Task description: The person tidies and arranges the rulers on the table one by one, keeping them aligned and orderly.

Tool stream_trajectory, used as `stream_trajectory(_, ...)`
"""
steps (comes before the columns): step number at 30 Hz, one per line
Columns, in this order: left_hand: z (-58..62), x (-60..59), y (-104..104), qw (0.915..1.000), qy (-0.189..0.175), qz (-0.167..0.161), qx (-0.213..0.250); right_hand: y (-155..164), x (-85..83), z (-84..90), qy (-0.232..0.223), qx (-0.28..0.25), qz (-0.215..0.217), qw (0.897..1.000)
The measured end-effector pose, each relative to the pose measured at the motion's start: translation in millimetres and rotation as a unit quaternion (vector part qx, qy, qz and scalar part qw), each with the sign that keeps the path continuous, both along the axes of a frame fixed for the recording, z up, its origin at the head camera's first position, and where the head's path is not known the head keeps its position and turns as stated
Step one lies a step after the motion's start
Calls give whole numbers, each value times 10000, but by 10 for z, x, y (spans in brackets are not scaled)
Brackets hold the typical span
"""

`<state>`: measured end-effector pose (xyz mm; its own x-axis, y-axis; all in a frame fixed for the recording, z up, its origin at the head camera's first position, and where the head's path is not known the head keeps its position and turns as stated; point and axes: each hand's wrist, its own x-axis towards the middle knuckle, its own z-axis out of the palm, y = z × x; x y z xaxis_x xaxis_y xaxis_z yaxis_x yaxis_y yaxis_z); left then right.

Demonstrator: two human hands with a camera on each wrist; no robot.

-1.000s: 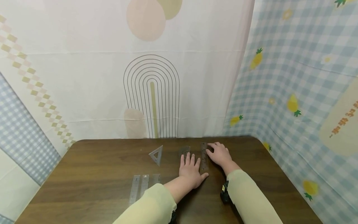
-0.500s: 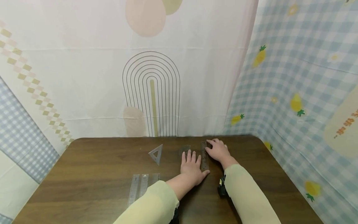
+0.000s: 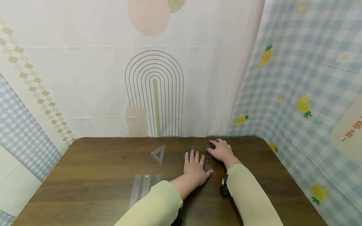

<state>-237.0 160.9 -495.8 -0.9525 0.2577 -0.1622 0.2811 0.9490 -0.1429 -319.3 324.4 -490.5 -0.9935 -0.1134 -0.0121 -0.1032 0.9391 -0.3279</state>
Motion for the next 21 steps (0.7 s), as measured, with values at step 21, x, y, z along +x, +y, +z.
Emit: stream_trajectory(21,11,4,16,9999,-76,-48,-71,-63,33,74,-330,285,75,9990)
